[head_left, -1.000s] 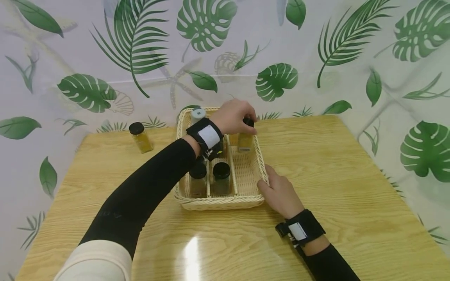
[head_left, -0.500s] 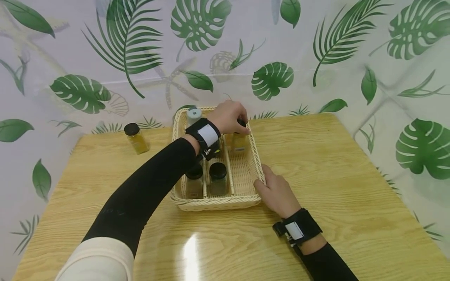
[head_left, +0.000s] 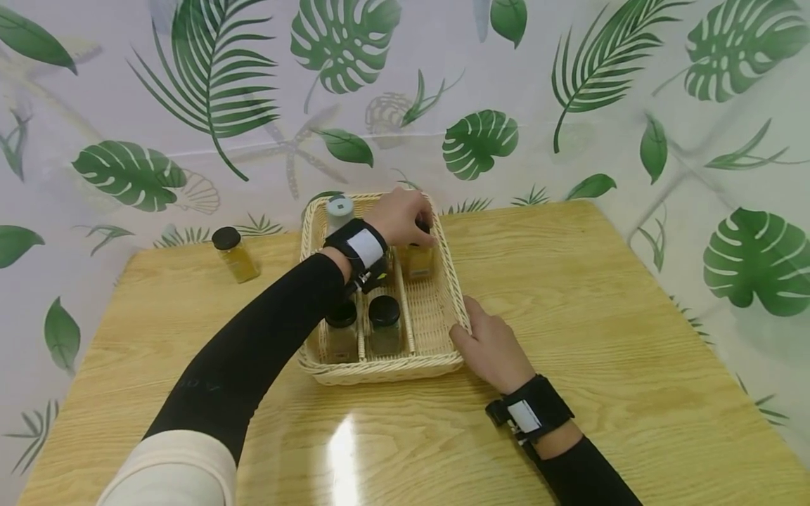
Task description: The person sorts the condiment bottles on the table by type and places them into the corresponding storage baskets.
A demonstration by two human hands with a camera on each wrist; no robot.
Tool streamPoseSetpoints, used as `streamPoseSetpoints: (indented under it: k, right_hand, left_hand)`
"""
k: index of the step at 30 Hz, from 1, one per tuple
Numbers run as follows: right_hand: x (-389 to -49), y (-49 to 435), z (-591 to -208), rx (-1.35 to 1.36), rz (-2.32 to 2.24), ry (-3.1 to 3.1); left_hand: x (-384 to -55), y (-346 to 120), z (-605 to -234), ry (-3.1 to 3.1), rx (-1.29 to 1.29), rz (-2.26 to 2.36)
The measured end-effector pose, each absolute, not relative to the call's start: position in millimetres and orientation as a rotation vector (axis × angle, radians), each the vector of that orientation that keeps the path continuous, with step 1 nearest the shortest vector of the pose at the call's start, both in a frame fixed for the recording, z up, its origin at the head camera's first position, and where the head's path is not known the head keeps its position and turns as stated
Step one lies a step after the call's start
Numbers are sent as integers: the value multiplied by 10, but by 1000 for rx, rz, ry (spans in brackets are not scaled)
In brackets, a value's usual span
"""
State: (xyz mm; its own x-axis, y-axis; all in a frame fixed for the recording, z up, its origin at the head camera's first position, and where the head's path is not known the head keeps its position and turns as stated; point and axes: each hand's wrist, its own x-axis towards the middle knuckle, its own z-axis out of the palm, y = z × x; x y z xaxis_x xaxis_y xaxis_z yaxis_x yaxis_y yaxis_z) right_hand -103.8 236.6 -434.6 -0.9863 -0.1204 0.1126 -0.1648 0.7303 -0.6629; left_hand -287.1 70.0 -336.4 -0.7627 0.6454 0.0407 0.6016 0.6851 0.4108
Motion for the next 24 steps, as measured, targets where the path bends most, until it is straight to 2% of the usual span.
streamPoseSetpoints:
  k: [24]
  right_hand:
    - [-1036,2344,-4330,225,1089,-2869]
  left_hand:
    - [-2832,662,-3392,2775,997,604]
